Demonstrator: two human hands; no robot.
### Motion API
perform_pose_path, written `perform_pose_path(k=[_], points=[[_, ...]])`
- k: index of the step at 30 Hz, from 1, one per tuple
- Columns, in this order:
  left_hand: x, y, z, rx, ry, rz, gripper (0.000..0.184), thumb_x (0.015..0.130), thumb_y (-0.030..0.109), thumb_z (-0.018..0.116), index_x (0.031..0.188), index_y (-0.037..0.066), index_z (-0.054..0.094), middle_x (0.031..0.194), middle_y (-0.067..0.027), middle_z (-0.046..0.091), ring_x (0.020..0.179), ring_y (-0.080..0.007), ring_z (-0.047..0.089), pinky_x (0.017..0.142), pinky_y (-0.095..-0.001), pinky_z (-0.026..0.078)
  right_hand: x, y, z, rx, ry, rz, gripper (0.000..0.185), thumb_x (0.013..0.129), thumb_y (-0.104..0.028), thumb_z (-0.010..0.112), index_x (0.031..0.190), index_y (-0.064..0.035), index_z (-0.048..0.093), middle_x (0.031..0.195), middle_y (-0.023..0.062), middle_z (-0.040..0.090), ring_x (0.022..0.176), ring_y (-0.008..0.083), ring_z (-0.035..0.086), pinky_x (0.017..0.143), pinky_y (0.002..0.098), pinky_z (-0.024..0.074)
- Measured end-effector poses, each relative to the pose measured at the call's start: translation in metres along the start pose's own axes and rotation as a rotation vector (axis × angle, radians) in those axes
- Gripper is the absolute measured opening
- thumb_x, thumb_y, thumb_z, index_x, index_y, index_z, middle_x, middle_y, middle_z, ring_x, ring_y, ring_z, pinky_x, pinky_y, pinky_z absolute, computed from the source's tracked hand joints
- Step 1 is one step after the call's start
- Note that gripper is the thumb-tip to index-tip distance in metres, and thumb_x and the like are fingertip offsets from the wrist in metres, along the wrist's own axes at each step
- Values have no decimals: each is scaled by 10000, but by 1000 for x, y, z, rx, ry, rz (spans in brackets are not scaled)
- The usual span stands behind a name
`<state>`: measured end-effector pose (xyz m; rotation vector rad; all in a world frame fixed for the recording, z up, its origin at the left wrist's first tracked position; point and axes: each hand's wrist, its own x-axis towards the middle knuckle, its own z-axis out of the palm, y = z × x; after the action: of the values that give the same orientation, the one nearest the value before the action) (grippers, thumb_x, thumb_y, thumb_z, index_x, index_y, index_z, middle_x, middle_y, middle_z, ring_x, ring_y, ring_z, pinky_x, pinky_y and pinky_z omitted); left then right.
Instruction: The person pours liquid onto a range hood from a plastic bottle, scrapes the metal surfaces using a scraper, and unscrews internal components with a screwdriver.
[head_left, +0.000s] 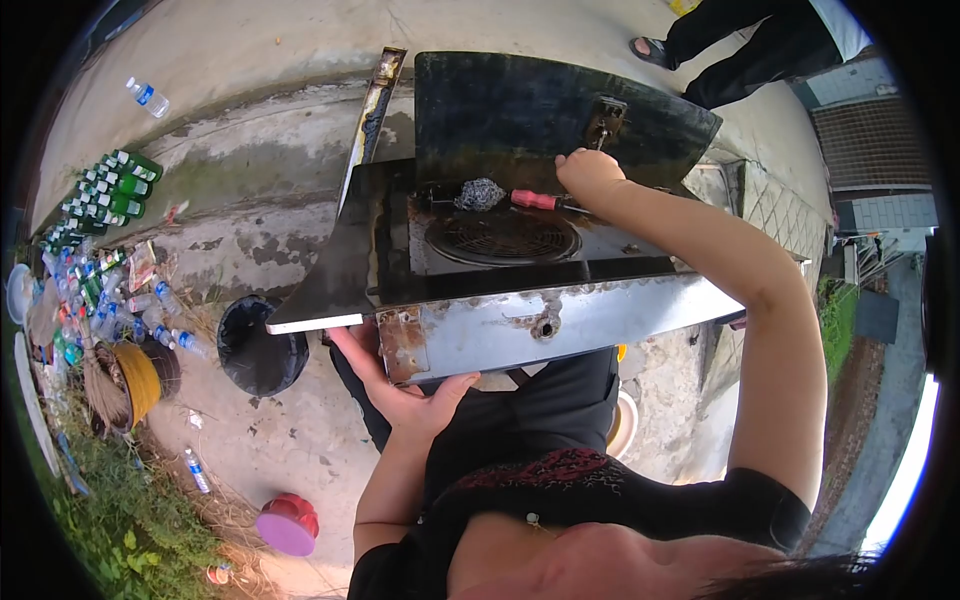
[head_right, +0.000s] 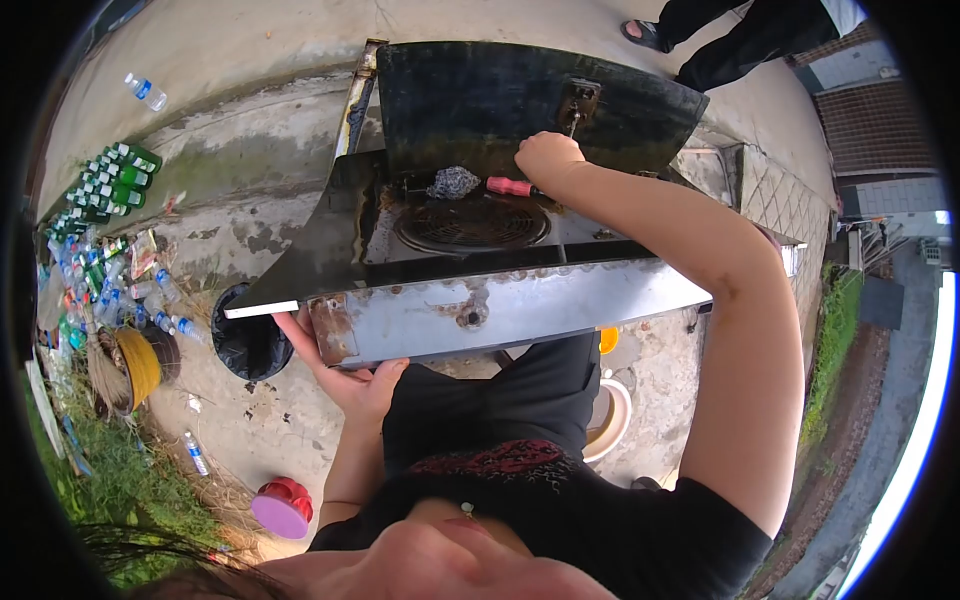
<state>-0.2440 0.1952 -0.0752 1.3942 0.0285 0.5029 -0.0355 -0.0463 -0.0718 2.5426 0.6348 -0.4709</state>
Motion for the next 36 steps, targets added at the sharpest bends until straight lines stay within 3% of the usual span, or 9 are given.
perform_pose_path(k=[6, 13, 20, 23, 36], points=[[-3, -4, -5, 46, -19, 5, 1212, 549, 219, 797, 1347, 9, -90, 1256, -185, 256, 1125, -256, 346, 933, -346, 301, 20, 2, -7, -49, -78, -32, 139, 685, -33, 575, 798, -43, 657, 857, 126, 633, 799, 269, 621, 664, 353, 516], [-3, -2, -6, 31, -48, -10, 1177, 555, 199, 774, 1351, 8, -72, 1275, -176, 254, 1149, -245, 327, 962, -337, 261, -12, 12, -31, -26, 39, 43, 228, 740, -69, 540, 963, -27, 567, 853, 130, 623, 815, 282, 615, 667, 366, 511], [-4, -4, -6, 29, -44, -1, 1163, 568, 186, 764, 1354, 20, -77, 1290, -170, 227, 1160, -243, 312, 969, -341, 253, 2, -3, -14, 3, 67, 73, 176, 743, -73, 535, 897, -25, 606, 881, 114, 626, 846, 245, 612, 694, 339, 508], [-2, 0, -4, 47, -21, -2, 1234, 548, 275, 811, 1342, -4, -92, 1235, -202, 279, 1101, -263, 373, 904, -347, 334, 2, -4, -17, -14, 69, 34, 156, 731, -65, 544, 858, -39, 631, 888, 103, 631, 844, 245, 614, 687, 333, 511], [-2, -1, -3, 44, -26, 14, 1204, 554, 239, 803, 1349, 3, -70, 1232, -185, 294, 1099, -251, 378, 919, -340, 318, 27, -8, -2, -15, -5, 4, 154, 709, -50, 560, 825, -63, 659, 865, 119, 636, 837, 268, 617, 675, 348, 515]])
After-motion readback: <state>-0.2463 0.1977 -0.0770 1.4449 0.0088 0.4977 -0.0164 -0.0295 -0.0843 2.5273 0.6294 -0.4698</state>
